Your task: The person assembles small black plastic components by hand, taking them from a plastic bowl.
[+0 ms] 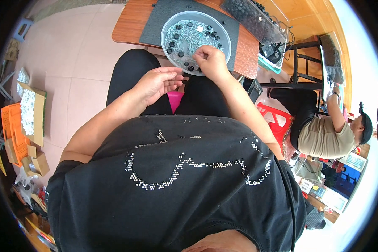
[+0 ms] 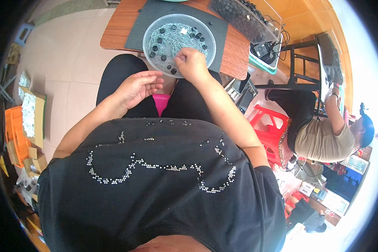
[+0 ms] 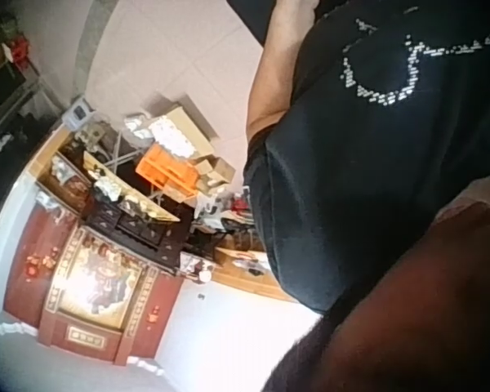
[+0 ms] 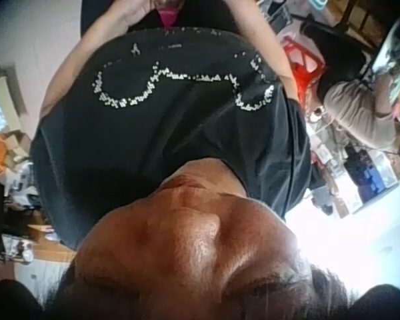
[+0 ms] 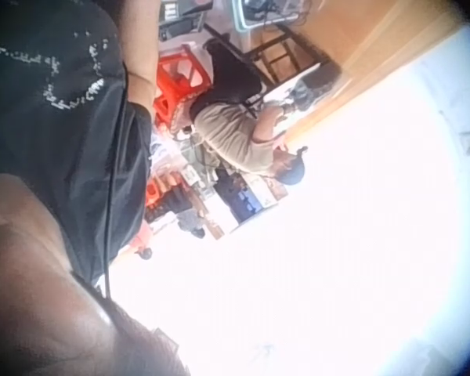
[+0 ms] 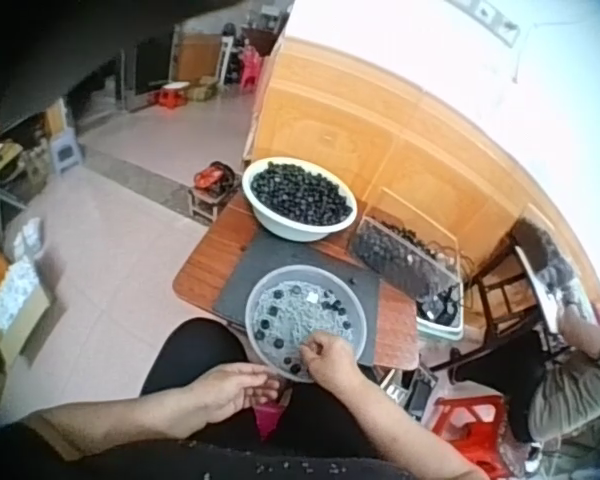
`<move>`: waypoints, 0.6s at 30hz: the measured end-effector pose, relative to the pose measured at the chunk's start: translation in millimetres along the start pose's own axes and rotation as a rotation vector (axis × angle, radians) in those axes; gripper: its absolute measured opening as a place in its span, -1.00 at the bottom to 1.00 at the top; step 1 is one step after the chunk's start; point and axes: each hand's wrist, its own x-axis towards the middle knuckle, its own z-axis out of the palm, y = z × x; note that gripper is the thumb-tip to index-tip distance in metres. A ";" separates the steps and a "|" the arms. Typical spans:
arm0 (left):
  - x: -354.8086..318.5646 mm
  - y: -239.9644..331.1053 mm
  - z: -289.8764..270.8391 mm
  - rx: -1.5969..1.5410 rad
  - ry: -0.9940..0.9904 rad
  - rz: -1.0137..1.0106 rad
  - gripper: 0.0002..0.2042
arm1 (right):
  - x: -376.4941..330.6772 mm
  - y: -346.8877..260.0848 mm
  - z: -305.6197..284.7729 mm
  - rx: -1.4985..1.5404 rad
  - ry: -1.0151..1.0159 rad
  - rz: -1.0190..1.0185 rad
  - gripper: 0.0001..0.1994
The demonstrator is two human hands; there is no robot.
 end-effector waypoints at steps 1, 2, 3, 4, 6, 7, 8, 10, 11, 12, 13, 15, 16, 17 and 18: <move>-0.5 0.9 1.0 0.019 0.006 -0.008 -0.74 | 3.3 -2.8 4.1 0.001 0.010 -0.093 -0.91; -0.6 0.8 1.5 0.018 0.007 -0.006 -0.74 | 5.8 -6.0 8.0 0.002 0.020 -0.185 -0.89; -0.8 0.6 2.1 0.021 0.023 -0.011 -0.76 | 7.4 -9.1 10.9 0.003 0.020 -0.187 -0.89; -1.0 0.7 2.1 0.025 0.039 -0.015 -0.77 | 9.0 -12.6 13.9 -0.041 -0.013 -0.218 -0.88; 0.6 -0.9 -0.9 0.023 0.045 -0.012 -0.77 | 12.4 -13.4 22.7 -0.117 -0.063 -0.252 -0.86; 1.7 -1.2 -2.3 0.021 0.049 -0.011 -0.77 | 14.2 -10.6 26.3 -0.117 -0.061 -0.252 -0.86; 2.4 -1.0 -2.6 0.022 0.049 -0.010 -0.77 | 15.7 -7.7 29.4 -0.150 -0.094 -0.258 -0.85; 2.5 -1.2 -2.1 0.026 0.061 -0.008 -0.77 | 18.2 -3.5 32.5 -0.181 -0.129 -0.264 -0.84; 2.1 -0.6 -2.8 0.025 0.064 -0.008 -0.77 | 19.0 -2.2 32.6 -0.181 -0.125 -0.264 -0.83; 2.0 0.3 -4.0 0.024 0.049 -0.004 -0.77 | 19.3 -0.7 32.2 -0.181 -0.121 -0.263 -0.82; 2.4 0.7 -4.8 0.021 0.034 0.000 -0.76 | 18.7 -3.9 28.8 -0.182 -0.123 -0.262 -0.82; 1.6 3.3 -2.9 0.034 0.035 0.005 -0.76 | 15.4 -10.1 19.2 0.016 -0.169 -0.049 -0.81; 1.2 5.2 -1.7 0.051 0.037 0.012 -0.75 | 13.3 -7.3 16.9 0.016 -0.168 -0.049 -0.81; 2.1 6.0 -1.4 0.052 0.036 0.011 -0.75 | 10.9 -3.7 14.7 0.237 -0.185 0.047 -0.81; 3.4 7.0 -1.1 0.027 0.048 0.034 -0.74 | 8.2 -1.5 13.7 0.457 -0.199 0.143 -0.80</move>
